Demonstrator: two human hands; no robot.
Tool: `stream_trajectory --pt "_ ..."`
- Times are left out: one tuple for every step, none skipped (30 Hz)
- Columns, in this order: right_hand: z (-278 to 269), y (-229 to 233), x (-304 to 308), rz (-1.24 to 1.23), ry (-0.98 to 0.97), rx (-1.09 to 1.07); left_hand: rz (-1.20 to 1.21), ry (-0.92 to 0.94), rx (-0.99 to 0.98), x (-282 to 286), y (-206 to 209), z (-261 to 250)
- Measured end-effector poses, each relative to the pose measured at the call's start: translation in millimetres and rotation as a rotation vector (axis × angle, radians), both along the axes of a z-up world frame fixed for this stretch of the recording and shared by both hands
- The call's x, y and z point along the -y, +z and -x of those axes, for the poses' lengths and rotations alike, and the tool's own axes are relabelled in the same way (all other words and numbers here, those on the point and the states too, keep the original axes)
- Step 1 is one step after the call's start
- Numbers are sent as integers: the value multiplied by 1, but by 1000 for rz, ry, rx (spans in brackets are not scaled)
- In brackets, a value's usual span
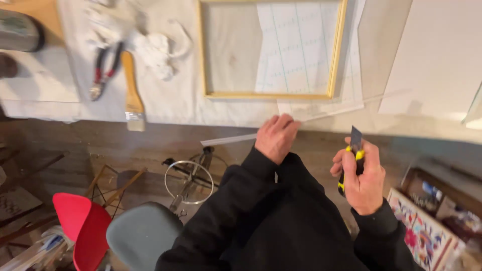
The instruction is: Preparing a picture frame by cleaning glass and applying spacers or backing materials.
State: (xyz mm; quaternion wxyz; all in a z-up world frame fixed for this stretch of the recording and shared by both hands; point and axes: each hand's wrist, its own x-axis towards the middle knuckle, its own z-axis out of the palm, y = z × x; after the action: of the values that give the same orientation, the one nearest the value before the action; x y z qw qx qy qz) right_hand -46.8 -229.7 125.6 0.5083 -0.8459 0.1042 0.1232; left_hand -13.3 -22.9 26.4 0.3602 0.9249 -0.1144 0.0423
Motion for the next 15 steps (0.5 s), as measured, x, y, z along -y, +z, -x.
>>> stream_trajectory --pt "-8 9 -3 -8 14 26 -8 14 26 -5 22 -3" --pt "-11 19 -5 -28 51 71 99 46 -11 -9 43 0" --pt "-13 28 -8 -48 88 115 207 77 -46 -13 65 4" --pt "-17 36 -11 -60 100 130 197 88 -29 -20 78 7" --pt "-20 44 -15 -38 154 160 365 128 -118 -27 91 11" --pt "-22 52 -17 -12 210 189 539 167 -205 -32 104 16" --pt "-22 65 -22 -21 225 204 533 179 -186 -40 115 23" --pt "-26 76 -26 4 287 200 735 187 -271 -45 124 27" --pt "-29 88 -31 29 349 196 939 188 -353 -52 133 32" --pt "-34 102 -37 18 383 219 936 212 -316 -56 147 35" --pt "-37 116 -44 4 466 253 1014 205 -310 -61 160 39" --pt "-37 129 -51 -14 550 279 1089 203 -308 -66 174 47" --pt "-36 139 -55 -30 587 293 1082 233 -276 -66 186 56" --pt "-35 149 -61 -35 654 370 1099 247 -244 -67 199 64" --pt "-33 157 -66 -41 720 449 1114 260 -211 -68 211 73"
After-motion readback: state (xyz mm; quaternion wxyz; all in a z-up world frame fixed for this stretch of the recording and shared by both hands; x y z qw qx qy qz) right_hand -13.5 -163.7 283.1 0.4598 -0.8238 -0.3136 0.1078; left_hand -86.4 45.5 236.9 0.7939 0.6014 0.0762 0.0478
